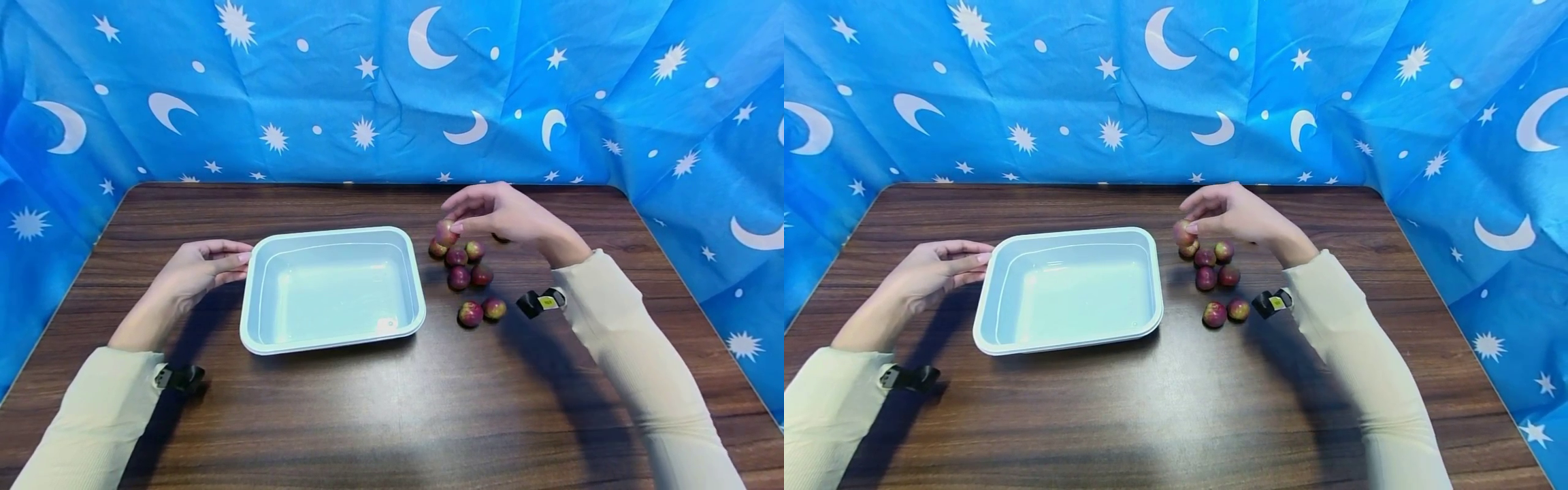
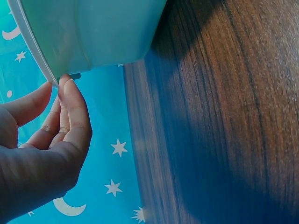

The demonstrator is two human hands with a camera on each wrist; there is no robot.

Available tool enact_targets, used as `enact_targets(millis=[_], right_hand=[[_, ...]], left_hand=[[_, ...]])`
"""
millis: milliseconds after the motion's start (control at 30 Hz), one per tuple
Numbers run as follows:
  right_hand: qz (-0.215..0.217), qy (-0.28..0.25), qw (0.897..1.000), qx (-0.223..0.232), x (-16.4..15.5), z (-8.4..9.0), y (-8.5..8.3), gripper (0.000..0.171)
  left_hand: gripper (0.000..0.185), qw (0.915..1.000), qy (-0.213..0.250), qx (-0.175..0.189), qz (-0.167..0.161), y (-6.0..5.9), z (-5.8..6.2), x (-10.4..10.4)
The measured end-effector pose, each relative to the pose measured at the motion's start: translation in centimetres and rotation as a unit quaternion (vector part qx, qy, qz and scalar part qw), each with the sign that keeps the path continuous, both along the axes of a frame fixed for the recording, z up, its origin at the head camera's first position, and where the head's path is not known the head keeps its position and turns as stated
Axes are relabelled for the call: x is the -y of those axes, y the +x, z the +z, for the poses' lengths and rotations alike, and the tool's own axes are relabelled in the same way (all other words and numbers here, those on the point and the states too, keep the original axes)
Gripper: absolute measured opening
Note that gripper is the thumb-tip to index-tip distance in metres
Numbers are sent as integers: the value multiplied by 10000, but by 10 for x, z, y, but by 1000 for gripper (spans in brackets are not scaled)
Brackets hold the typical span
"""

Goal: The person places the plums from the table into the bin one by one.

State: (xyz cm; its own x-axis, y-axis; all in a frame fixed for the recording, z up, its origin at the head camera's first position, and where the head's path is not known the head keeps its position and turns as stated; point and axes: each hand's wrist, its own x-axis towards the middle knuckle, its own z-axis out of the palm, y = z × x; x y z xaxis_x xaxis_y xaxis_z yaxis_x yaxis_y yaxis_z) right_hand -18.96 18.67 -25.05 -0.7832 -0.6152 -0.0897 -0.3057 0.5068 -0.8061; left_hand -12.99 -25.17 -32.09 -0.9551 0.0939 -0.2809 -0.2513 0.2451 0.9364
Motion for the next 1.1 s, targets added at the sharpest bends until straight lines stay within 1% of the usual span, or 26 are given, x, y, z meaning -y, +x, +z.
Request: enact_targets(millis=[67,200,300,500,767,933,1100], right_hand=[[107,-29,9999,3,7,3,0,31],[315,-131,9994,19,21,5,-1,30],[378,-178,9990,136,30,5,-1,29],[430,-276,9980,371,46,4,3,29],[639,-452,9961,403,63,-3,7,29],[749,-478,9951,427,67,-5,10,30],[703,-423,9959,390,65,-5,10,29]], left_hand=[[31,10000,80,-6,28,0,0,0],[19,9993,368,21,86,0,-1,0],[14,9988,479,39,96,0,-1,1],[16,9988,474,28,81,0,-1,1],[16,9988,472,78,107,0,0,1],[12,9986,512,67,117,0,1,0],[13,9986,509,68,113,0,2,0]])
